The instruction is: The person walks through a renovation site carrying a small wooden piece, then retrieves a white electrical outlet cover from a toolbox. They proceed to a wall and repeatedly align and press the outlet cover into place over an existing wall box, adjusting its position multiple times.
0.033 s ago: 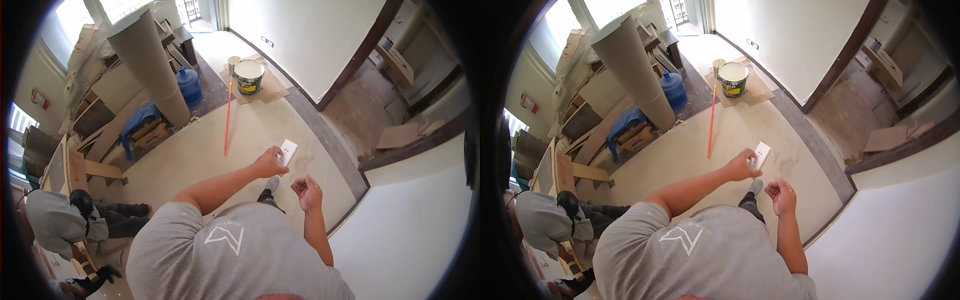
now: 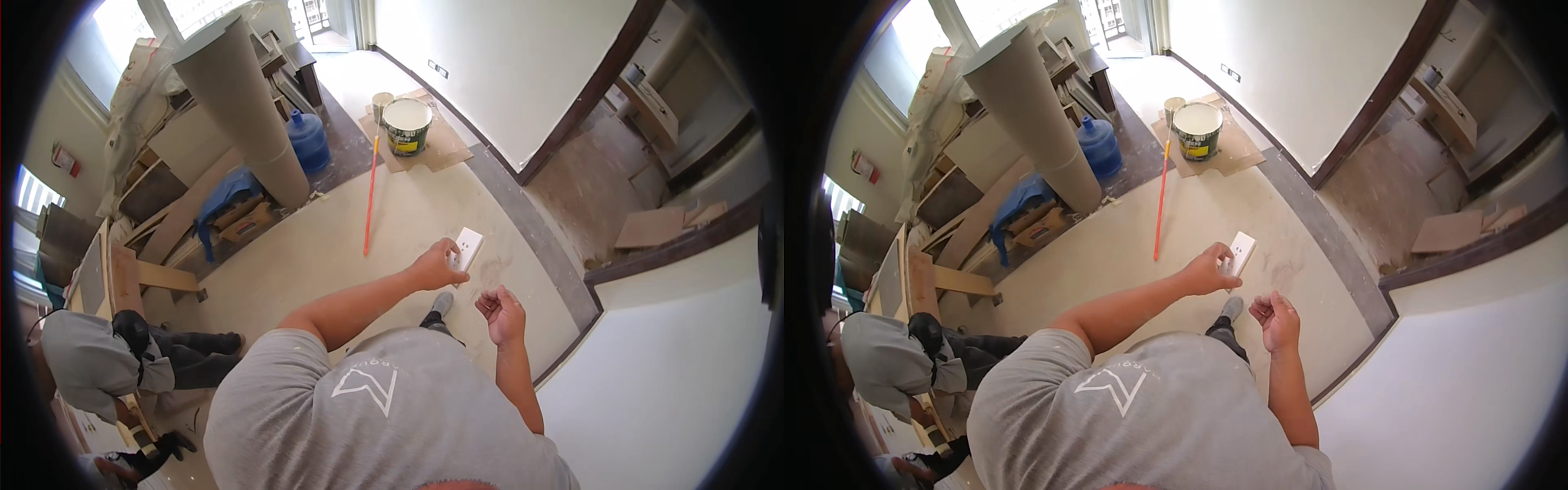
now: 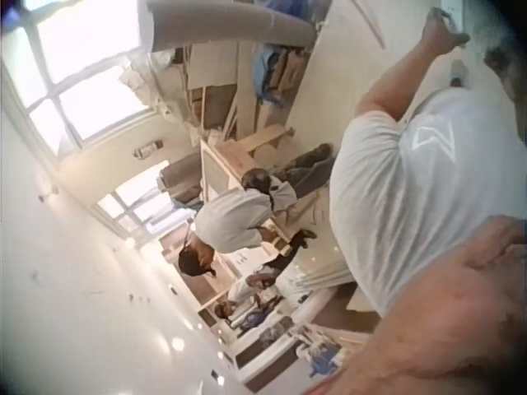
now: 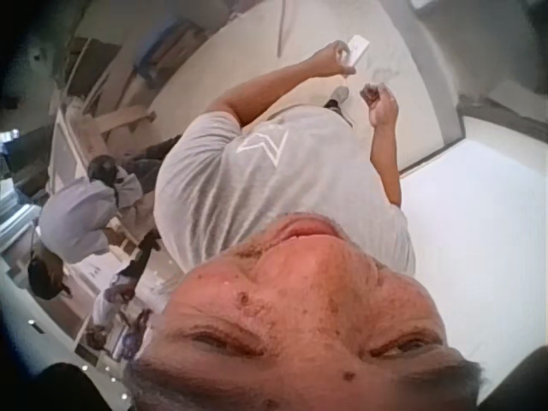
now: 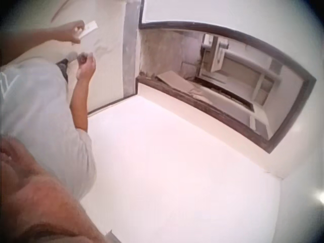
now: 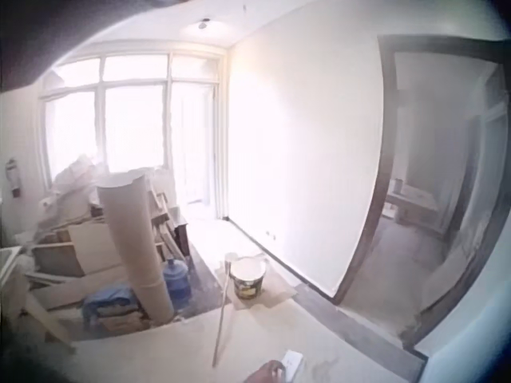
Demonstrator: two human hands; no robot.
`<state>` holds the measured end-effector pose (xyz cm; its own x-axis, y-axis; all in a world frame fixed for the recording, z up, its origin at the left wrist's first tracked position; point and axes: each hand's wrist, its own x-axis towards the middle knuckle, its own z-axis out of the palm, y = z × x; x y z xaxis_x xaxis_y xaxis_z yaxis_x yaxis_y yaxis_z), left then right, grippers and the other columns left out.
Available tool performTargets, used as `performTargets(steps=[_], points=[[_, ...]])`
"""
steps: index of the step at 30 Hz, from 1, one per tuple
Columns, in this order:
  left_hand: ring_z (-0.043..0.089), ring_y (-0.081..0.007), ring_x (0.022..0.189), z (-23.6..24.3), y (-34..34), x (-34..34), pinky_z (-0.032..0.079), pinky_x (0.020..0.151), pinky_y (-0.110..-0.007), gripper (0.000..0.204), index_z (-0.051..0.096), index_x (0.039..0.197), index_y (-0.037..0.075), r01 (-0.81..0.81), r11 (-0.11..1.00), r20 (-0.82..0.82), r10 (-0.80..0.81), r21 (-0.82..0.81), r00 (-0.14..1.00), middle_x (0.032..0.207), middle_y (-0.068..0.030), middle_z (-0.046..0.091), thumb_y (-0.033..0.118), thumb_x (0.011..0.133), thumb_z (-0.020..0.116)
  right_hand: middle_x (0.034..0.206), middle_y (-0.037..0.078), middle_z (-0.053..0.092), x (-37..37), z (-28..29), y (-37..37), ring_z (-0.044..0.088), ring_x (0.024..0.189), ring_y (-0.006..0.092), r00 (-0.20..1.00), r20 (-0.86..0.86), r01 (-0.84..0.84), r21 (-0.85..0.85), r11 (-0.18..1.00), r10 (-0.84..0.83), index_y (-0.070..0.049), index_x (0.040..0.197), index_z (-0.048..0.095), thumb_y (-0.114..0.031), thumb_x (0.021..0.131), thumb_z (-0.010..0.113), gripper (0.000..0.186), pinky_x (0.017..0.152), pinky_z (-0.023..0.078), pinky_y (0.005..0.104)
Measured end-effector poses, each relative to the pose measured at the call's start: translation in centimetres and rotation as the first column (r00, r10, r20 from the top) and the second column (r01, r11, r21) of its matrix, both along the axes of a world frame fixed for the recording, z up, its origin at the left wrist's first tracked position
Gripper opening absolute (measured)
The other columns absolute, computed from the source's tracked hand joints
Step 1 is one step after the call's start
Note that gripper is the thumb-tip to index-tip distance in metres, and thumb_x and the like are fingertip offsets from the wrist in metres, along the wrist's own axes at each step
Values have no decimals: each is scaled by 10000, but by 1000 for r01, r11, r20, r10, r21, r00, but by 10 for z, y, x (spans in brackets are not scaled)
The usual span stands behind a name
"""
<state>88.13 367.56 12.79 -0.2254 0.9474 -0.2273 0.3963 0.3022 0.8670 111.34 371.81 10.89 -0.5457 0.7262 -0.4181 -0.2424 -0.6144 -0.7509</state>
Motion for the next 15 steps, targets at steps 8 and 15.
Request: performTargets(steps=[8, 15], points=[[641, -307, 970, 2, 146, -36, 509, 854, -389, 724, 497, 1215, 55, 47, 983, -134, -24, 178, 991, 1181, -195, 567, 350, 672, 875, 1000, 84, 646, -101, 30, 193, 645, 891, 187, 982, 102, -164, 68, 984, 156, -38, 1088, 556, -256, 984, 586, 243, 773, 561, 347], [654, -294, 1020, 16, 266, -124, 527, 846, -378, 735, 469, 1248, 21, -95, 995, 144, 92, 13, 985, 1121, -200, 626, 345, 714, 858, 990, 82, 625, -201, 22, 336, 637, 922, 186, 972, 115, -221, 129, 967, 206, -51, 1033, 550, -227, 975, 595, 191, 752, 564, 346]])
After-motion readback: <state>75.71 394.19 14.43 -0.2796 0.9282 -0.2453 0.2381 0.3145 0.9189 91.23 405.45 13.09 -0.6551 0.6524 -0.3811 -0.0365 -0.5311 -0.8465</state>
